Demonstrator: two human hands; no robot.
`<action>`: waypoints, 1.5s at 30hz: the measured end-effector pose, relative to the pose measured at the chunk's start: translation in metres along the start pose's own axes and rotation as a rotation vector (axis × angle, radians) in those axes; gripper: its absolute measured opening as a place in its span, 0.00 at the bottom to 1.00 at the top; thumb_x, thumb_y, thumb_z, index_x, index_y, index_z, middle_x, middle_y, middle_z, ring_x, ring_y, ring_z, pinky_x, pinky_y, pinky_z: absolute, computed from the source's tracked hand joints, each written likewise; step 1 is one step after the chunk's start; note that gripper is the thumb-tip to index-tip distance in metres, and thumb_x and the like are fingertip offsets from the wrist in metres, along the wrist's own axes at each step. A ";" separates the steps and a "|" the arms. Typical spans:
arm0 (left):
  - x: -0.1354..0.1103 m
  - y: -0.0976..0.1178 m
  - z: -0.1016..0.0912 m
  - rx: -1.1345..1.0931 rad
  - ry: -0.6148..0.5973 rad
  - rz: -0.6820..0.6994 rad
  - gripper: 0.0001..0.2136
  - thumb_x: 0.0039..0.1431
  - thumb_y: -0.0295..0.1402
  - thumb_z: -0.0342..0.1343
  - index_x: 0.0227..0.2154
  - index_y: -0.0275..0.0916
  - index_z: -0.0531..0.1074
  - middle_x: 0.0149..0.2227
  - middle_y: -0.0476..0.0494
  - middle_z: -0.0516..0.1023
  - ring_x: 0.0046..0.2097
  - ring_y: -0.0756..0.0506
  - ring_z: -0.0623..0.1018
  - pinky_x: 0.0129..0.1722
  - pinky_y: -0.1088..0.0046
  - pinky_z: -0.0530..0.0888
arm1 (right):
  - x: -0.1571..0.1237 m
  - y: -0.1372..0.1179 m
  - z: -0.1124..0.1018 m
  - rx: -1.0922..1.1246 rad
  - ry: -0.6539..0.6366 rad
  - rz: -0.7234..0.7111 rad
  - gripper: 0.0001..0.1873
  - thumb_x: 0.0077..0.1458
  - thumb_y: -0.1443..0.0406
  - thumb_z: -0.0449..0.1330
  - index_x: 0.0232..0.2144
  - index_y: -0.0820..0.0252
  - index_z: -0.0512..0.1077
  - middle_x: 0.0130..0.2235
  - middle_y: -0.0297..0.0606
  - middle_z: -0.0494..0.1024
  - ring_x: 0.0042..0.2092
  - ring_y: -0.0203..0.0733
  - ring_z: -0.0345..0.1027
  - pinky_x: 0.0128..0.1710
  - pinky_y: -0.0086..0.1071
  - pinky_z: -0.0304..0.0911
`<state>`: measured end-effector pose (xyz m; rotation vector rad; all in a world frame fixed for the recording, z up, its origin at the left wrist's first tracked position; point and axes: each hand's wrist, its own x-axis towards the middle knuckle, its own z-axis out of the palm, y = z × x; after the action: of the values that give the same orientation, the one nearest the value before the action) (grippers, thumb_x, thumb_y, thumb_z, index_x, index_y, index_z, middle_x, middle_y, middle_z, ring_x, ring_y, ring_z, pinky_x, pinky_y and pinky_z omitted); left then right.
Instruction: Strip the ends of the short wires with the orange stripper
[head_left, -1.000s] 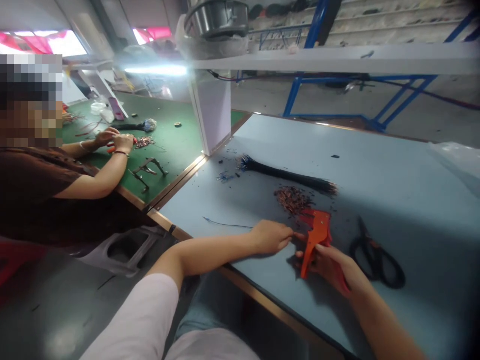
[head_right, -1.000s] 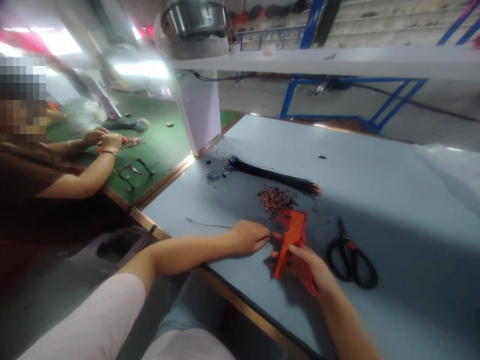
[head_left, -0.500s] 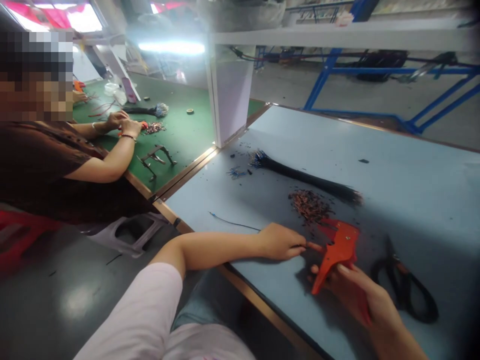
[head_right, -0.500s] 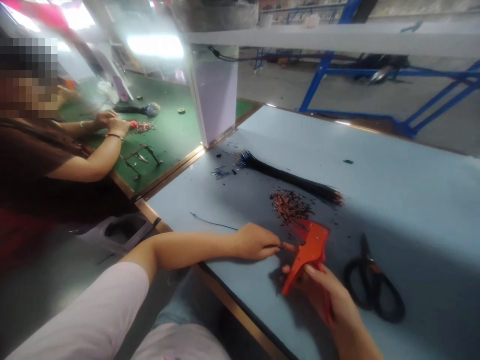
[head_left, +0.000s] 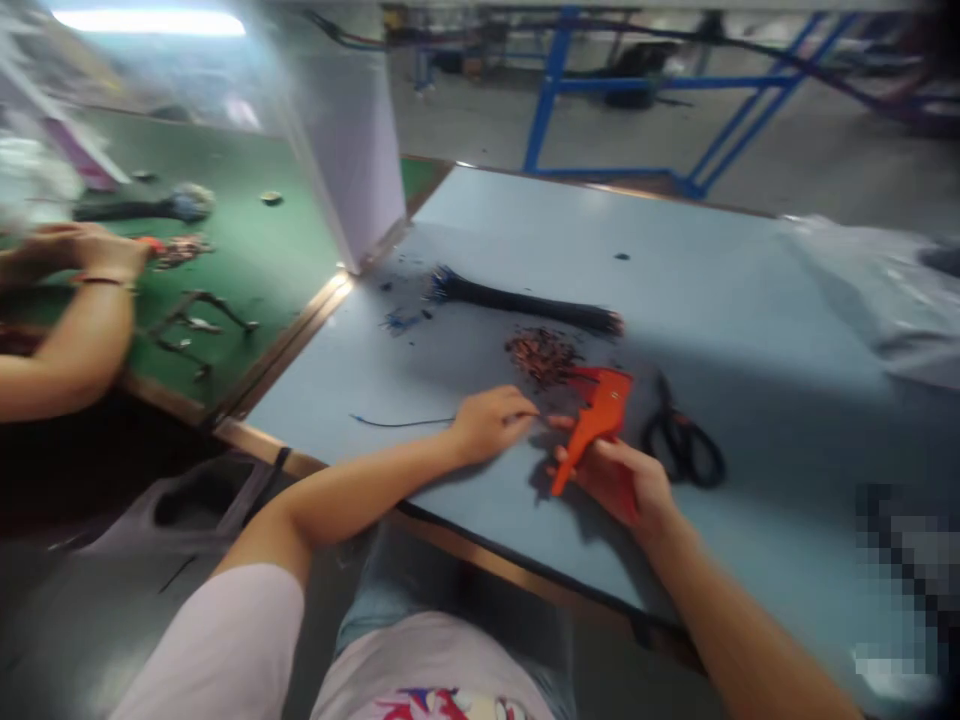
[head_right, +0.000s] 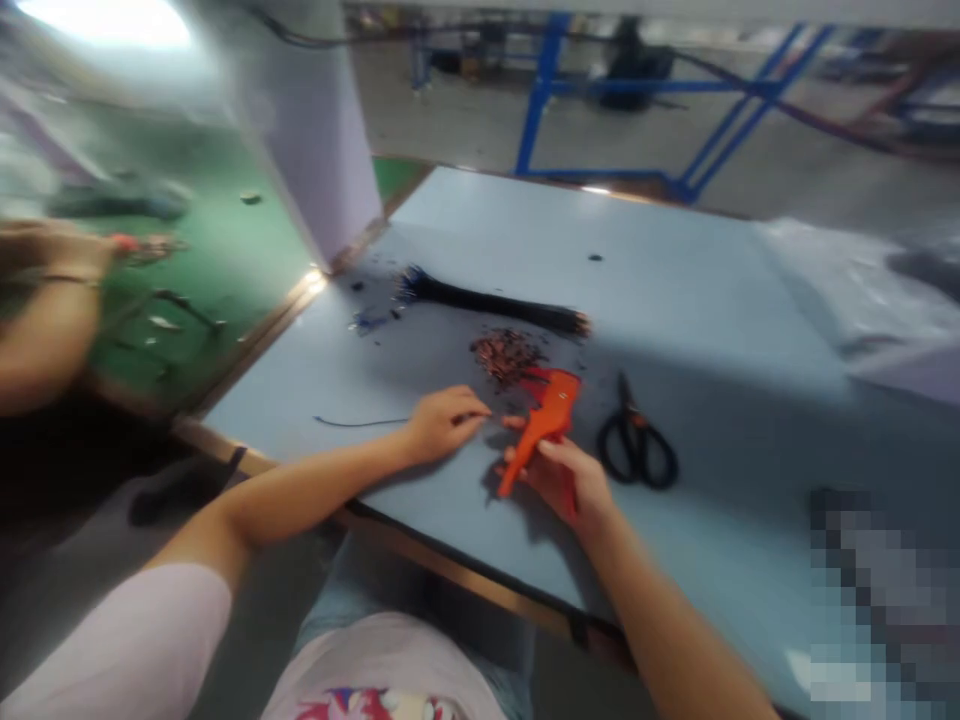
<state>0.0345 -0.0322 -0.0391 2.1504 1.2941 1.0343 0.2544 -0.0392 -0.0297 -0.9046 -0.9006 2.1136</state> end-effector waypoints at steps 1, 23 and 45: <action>0.002 -0.002 -0.002 -0.030 0.062 -0.014 0.07 0.59 0.29 0.53 0.35 0.39 0.76 0.32 0.46 0.77 0.35 0.50 0.74 0.36 0.74 0.69 | 0.001 -0.001 0.002 0.041 -0.001 -0.001 0.18 0.50 0.63 0.57 0.44 0.59 0.73 0.37 0.43 0.79 0.37 0.46 0.74 0.42 0.47 0.71; 0.005 0.002 -0.011 -0.106 0.287 0.022 0.02 0.56 0.28 0.56 0.30 0.38 0.73 0.27 0.51 0.72 0.27 0.54 0.68 0.28 0.78 0.65 | -0.003 0.010 0.012 0.162 -0.296 0.120 0.21 0.48 0.66 0.64 0.45 0.66 0.68 0.35 0.40 0.76 0.35 0.44 0.74 0.38 0.44 0.72; 0.004 0.008 -0.013 -0.043 0.248 0.107 0.04 0.55 0.24 0.54 0.29 0.38 0.70 0.26 0.52 0.69 0.27 0.54 0.67 0.29 0.77 0.65 | -0.006 0.011 0.015 0.029 -0.295 0.100 0.19 0.50 0.61 0.66 0.42 0.67 0.70 0.34 0.39 0.75 0.33 0.43 0.74 0.37 0.41 0.72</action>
<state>0.0299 -0.0325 -0.0243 2.1306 1.2603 1.3961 0.2431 -0.0550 -0.0287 -0.6441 -0.9846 2.3817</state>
